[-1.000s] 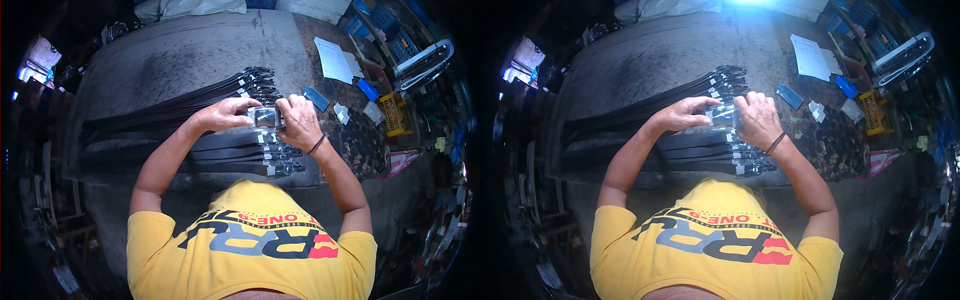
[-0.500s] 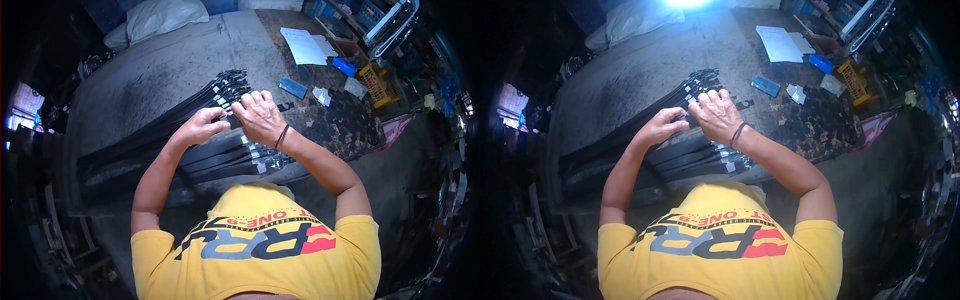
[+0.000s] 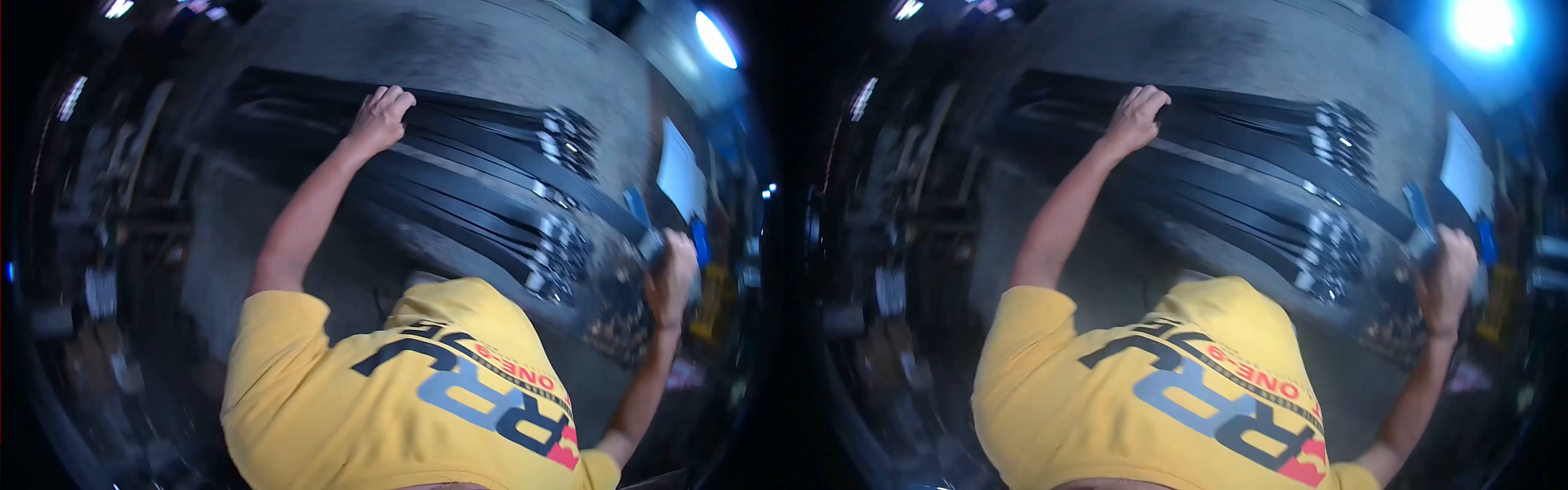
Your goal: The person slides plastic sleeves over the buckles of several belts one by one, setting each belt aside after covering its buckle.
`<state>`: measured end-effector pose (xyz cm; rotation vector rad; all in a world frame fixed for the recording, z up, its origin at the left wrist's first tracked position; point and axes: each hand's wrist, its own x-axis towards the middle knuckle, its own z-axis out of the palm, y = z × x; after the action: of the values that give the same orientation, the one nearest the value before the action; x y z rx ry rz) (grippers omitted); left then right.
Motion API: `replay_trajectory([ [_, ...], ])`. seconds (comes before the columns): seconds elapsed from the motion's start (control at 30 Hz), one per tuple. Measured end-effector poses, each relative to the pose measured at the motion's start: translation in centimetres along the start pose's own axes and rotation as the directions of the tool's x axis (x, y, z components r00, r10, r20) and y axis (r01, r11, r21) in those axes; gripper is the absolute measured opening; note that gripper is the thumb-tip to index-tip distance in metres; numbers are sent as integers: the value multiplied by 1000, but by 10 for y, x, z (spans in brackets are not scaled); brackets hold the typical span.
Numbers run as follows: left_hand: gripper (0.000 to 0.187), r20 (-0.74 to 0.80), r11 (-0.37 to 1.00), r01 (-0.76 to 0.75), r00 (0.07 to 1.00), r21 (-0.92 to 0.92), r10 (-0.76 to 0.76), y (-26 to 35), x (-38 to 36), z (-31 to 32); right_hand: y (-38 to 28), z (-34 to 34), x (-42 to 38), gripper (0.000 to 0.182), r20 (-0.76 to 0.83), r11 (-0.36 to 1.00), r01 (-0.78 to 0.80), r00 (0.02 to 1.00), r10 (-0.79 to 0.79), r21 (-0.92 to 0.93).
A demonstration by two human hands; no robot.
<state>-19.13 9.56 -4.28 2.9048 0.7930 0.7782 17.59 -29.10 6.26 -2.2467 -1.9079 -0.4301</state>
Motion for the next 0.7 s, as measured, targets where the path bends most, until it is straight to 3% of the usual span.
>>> replay_trajectory([
  [0.1, 33, -107, 951, 308, 947, 29, -304, -57, -44, -38, 46, 15, -49, 65, 28, 999, -3, 1000, 4, -33],
  [0.2, 34, -277, 903, 430, 865, -19, -418, -102, -76, -71, 74, 34, -95, 59, 52, 983, -137, 988, 145, -122],
  [0.23, 36, -342, 913, 404, 851, -59, -398, -121, -84, -72, 74, 39, -99, 56, 104, 964, -220, 966, 237, -150],
  [0.33, 44, -376, 889, 458, 822, -8, -427, -157, -110, -111, 56, 39, -102, 53, 235, 963, -256, 934, 268, -82],
  [0.37, 46, -410, 908, 398, 855, 128, -317, -171, -115, -125, 41, 37, -98, 53, 234, 966, -258, 938, 254, -17],
  [0.4, 45, -378, 924, 351, 884, 153, -274, -181, -120, -139, 5, 27, -74, 55, 290, 943, -330, 900, 325, -33],
  [0.43, 43, -321, 889, 293, 930, 353, -179, -174, -115, -159, -7, 29, -74, 57, 281, 958, -271, 916, 286, -92],
  [0.47, 40, -298, 916, 203, 949, 345, -98, -190, -118, -170, -14, 30, -74, 62, 312, 962, -253, 910, 274, -106],
  [0.63, 45, -80, 831, 215, 976, 512, -203, -324, -158, -204, -46, 53, -65, 58, 157, 990, -137, 979, 130, 40],
  [0.7, 54, -8, 824, 164, 982, 542, -190, -397, -183, -199, -71, 64, -54, 52, 188, 987, -152, 972, 141, 45],
])
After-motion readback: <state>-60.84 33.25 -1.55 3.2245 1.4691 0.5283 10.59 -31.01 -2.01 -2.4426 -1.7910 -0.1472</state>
